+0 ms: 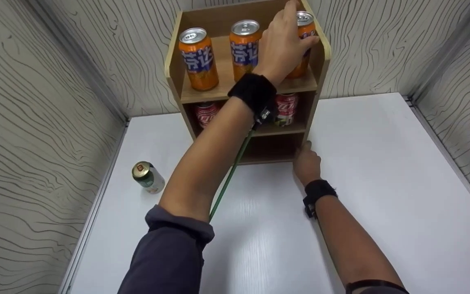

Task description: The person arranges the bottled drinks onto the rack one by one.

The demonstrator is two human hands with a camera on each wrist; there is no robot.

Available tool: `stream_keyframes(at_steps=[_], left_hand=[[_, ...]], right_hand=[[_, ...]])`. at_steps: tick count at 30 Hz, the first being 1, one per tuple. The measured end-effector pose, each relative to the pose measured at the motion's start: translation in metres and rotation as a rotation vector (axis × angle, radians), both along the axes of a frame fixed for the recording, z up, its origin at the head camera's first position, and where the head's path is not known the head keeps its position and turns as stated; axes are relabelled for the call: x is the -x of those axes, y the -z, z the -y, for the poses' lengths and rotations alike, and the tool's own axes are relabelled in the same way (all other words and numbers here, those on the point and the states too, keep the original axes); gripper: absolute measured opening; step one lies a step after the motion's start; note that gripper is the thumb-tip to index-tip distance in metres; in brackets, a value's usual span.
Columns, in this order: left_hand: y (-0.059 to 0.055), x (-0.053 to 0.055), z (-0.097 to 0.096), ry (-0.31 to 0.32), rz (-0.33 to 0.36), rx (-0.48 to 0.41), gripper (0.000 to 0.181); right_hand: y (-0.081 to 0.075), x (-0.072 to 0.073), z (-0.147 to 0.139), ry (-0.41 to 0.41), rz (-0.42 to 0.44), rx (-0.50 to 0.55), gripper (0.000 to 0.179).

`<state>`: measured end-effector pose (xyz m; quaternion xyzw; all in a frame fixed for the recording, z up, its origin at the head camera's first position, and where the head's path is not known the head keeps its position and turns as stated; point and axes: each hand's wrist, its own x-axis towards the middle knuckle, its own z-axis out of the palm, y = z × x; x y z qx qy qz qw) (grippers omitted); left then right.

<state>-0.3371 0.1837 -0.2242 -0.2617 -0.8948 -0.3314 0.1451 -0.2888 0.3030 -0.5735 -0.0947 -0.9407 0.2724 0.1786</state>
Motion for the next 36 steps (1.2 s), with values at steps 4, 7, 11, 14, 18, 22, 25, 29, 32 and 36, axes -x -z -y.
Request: stream_keyframes(at_steps=[4,7,11,14,18,22,25,29,32,36], left_hand=[[0.003,0.0,0.001,0.011,-0.039,0.007,0.071],[0.003,-0.002,0.004,0.023,-0.092,-0.003,0.07],[0.001,-0.006,0.01,0.037,-0.181,-0.003,0.071],[0.0,-0.011,0.014,0.046,-0.213,-0.006,0.071],[-0.001,-0.018,0.02,0.067,-0.217,-0.026,0.068],[0.0,-0.026,0.026,0.095,-0.211,-0.042,0.063],[0.002,-0.031,0.029,0.105,-0.22,-0.048,0.061],[0.004,-0.039,0.034,0.109,-0.248,-0.063,0.06],[0.007,-0.045,0.038,0.121,-0.28,-0.08,0.06],[0.013,-0.05,0.043,0.142,-0.365,-0.107,0.056]], right_hand=[[0.0,0.0,0.0,0.002,0.007,0.014,0.029],[0.0,0.0,0.0,-0.003,0.009,0.012,0.028],[-0.003,-0.001,0.002,-0.01,0.012,0.026,0.026],[-0.004,-0.002,0.002,-0.009,0.013,0.046,0.025],[-0.005,-0.002,0.001,-0.002,0.01,0.055,0.025],[-0.003,-0.001,0.0,0.007,0.005,0.044,0.025],[-0.002,-0.001,-0.001,0.0,0.004,0.045,0.025],[-0.003,0.0,0.0,-0.005,0.012,0.057,0.027],[-0.004,-0.001,0.0,0.009,0.015,0.067,0.028],[-0.005,0.0,0.001,0.024,0.001,0.059,0.029]])
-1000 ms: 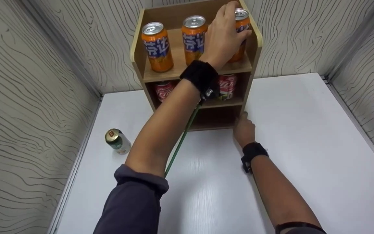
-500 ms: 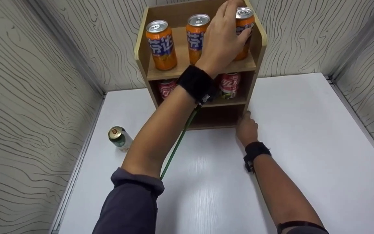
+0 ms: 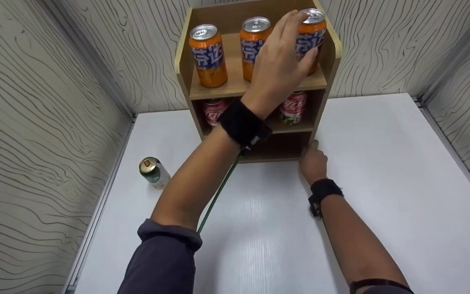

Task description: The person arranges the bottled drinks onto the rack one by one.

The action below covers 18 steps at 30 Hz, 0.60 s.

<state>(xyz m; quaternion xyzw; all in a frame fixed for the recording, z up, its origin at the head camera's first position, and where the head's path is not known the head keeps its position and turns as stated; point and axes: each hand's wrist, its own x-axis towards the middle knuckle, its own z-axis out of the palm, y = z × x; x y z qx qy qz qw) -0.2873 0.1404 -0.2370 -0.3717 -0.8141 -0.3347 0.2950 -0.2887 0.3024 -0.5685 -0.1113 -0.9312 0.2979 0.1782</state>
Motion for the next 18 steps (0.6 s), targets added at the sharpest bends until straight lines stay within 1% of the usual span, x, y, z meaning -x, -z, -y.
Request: stream_keyframes(at_steps=[2,7,9,13,18], left_hand=[[0.003,-0.003,0.003,0.01,-0.035,-0.018,0.055],[0.006,-0.011,0.016,0.03,-0.036,-0.033,0.052],[0.008,-0.014,0.023,0.032,-0.053,-0.041,0.051],[0.013,-0.02,0.041,0.036,-0.111,-0.096,0.047],[0.022,-0.028,0.059,0.049,-0.133,-0.193,0.047]], right_hand=[[0.0,0.0,0.0,0.001,-0.007,-0.006,0.029],[0.0,0.0,0.001,-0.001,-0.008,0.006,0.029],[0.0,0.0,0.001,-0.001,-0.006,0.011,0.029],[0.0,0.0,0.001,0.001,-0.009,0.016,0.029],[0.001,0.0,0.001,-0.007,0.007,0.014,0.031]])
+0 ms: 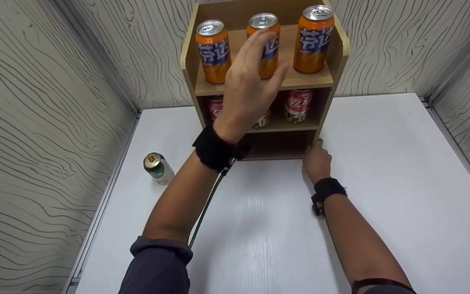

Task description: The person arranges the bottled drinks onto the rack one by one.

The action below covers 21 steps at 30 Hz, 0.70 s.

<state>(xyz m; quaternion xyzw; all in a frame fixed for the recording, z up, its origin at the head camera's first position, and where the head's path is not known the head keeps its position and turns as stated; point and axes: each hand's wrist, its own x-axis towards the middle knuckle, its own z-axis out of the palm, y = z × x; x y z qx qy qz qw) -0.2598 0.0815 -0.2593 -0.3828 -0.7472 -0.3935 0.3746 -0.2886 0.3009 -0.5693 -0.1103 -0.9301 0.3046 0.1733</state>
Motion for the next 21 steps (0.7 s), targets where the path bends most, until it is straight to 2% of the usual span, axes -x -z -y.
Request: stream_keyframes(at_steps=[5,10,17,21], left_hand=[[0.01,-0.006,0.011,-0.009,-0.023,-0.046,0.047],[0.021,-0.011,0.018,-0.005,-0.039,-0.071,0.047],[0.036,-0.02,0.032,-0.001,0.015,-0.082,0.048],[0.044,-0.024,0.042,-0.014,0.02,-0.086,0.047]], right_hand=[[0.0,-0.001,-0.001,-0.024,0.006,-0.007,0.031],[-0.001,0.0,-0.001,-0.013,0.007,0.004,0.031],[-0.001,0.001,-0.002,0.011,0.006,-0.004,0.031],[-0.001,0.001,-0.002,0.01,0.02,0.006,0.03]])
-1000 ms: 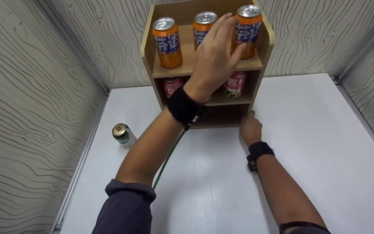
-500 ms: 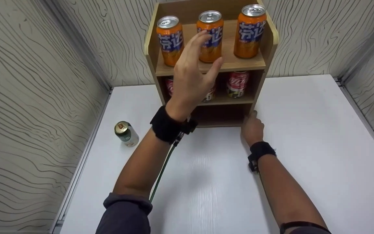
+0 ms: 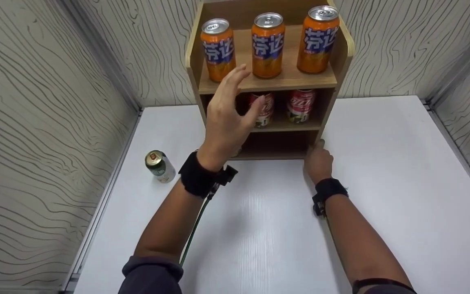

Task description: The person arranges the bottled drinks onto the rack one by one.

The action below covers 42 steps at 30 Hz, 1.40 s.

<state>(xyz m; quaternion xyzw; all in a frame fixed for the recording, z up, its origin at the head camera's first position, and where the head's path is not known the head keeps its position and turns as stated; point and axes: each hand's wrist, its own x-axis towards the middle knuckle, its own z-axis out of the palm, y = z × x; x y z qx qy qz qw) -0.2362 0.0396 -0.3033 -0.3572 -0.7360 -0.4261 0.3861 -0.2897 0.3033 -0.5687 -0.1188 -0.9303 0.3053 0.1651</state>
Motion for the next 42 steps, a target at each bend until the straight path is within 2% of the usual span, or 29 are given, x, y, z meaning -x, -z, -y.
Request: stream_keyframes(at_steps=[9,21,30,42], left_hand=[[0.014,-0.008,0.026,-0.063,-0.017,-0.017,0.047],[0.034,-0.016,0.051,-0.113,0.045,-0.063,0.047],[0.049,-0.017,0.069,-0.146,0.091,-0.085,0.048],[0.072,-0.017,0.094,-0.233,0.122,-0.085,0.05]], right_hand=[[0.001,-0.001,-0.001,-0.024,-0.028,-0.007,0.033],[-0.001,-0.001,0.0,-0.016,-0.02,-0.003,0.033],[0.0,-0.001,0.0,-0.012,-0.005,0.011,0.034],[0.004,0.001,-0.001,-0.027,-0.039,-0.027,0.033]])
